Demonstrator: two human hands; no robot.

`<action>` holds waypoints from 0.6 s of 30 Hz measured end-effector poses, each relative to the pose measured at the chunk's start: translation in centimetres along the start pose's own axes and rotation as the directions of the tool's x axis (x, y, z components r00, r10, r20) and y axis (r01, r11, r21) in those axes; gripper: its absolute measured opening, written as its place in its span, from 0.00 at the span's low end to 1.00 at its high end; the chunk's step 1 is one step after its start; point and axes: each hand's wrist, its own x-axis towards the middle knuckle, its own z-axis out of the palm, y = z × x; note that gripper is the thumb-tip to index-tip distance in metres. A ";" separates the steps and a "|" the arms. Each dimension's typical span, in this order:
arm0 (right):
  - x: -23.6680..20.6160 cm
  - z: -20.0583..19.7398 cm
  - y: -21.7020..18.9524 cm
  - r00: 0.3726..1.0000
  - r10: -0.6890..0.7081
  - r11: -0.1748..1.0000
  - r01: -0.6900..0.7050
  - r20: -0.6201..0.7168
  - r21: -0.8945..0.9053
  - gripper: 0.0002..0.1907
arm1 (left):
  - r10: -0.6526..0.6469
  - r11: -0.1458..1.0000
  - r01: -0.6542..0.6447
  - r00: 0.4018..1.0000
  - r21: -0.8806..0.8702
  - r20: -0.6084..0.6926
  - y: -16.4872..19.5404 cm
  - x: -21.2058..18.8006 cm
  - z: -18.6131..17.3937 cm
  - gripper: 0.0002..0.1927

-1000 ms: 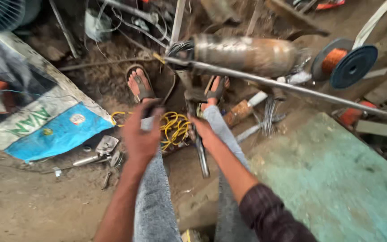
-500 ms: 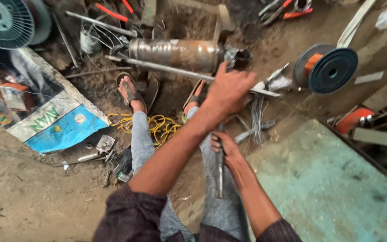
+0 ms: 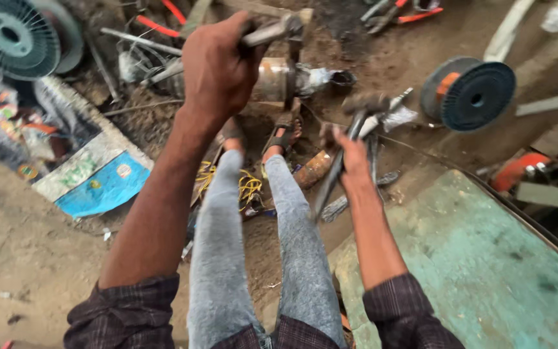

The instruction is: The person sits on the ground of a cluttered workshop and dismantles a cylindrical motor component, pulling wire windings out of the metal housing by hand and hammering it with a hammer to loosen the parts.

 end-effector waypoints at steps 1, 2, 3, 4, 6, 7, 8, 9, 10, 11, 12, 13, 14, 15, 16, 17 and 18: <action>1.2 1.3 -0.5 0.999 -0.027 1.000 0.027 0.033 -0.008 0.18 | 0.000 1.000 0.000 1.000 -0.030 -0.003 0.1 0.3 -0.4 0.08; 2.2 2.5 -1.0 0.998 -0.030 0.998 0.027 0.059 0.060 0.18 | 0.001 0.998 -0.001 1.000 -0.066 -0.003 0.1 0.4 -0.7 0.07; 3.1 3.6 -1.4 0.996 -0.038 0.991 0.028 0.075 0.128 0.18 | -0.003 0.999 0.003 1.000 -0.053 0.000 0.2 0.6 -0.8 0.08; 3.9 4.6 -1.6 0.995 -0.048 0.981 0.031 0.085 0.193 0.18 | -0.007 0.999 0.007 1.000 -0.048 0.002 0.2 0.7 -0.8 0.08; 5.2 6.0 -1.7 0.990 -0.084 0.979 0.061 0.111 0.194 0.14 | -0.004 0.998 0.004 1.000 -0.056 0.006 0.0 1.0 -0.3 0.10; 5.8 6.5 -1.5 0.987 -0.107 0.977 0.082 0.119 0.195 0.12 | 0.000 0.998 0.001 1.000 -0.070 0.011 -0.1 1.1 0.0 0.10; 6.5 6.8 -1.1 0.989 -0.115 0.983 0.099 0.096 0.157 0.13 | -0.010 0.996 0.011 1.000 -0.084 0.014 -0.2 1.1 0.4 0.11; 7.2 7.0 -0.7 0.990 -0.113 0.989 0.104 0.085 0.106 0.13 | -0.005 0.995 0.005 1.000 -0.097 -0.003 -0.4 1.1 0.7 0.11; 7.9 7.2 -0.3 0.990 -0.111 0.993 0.107 0.087 0.053 0.13 | -0.003 0.995 0.000 1.000 -0.101 -0.029 -0.6 1.0 0.9 0.10; 8.7 7.3 0.1 0.995 -0.093 0.996 0.093 0.044 -0.003 0.13 | 0.011 0.995 -0.017 0.998 -0.098 -0.061 -0.8 1.1 1.2 0.10; 9.4 7.5 0.5 0.997 -0.082 0.995 0.082 0.001 -0.049 0.12 | -0.003 0.991 -0.005 0.998 -0.136 -0.057 -0.9 1.0 1.4 0.10; 10.1 7.6 0.7 0.996 -0.069 0.994 0.064 -0.049 -0.091 0.11 | -0.017 0.984 0.009 0.999 -0.176 -0.045 -0.9 0.9 1.6 0.10; 10.8 7.7 0.8 0.994 -0.108 0.988 0.104 -0.027 -0.115 0.12 | -0.036 0.975 0.030 0.999 -0.221 -0.027 -0.8 0.6 1.9 0.10; 11.3 7.9 0.8 0.989 -0.146 0.980 0.143 -0.007 -0.137 0.14 | -0.047 0.973 0.044 0.999 -0.225 -0.008 -0.7 0.4 2.2 0.10; 11.7 8.2 0.7 0.982 -0.187 0.970 0.187 0.020 -0.156 0.16 | -0.055 0.973 0.055 0.998 -0.226 0.007 -0.5 0.2 2.7 0.10; 11.9 8.4 0.6 0.984 -0.127 0.992 0.123 0.126 0.037 0.18 | -0.065 0.973 0.067 0.998 -0.222 0.018 -0.3 -0.1 3.1 0.10; 12.0 8.7 0.5 0.972 -0.099 0.981 0.059 0.212 0.186 0.18 | -0.060 0.971 0.060 0.998 -0.231 0.008 -0.1 -0.3 3.6 0.09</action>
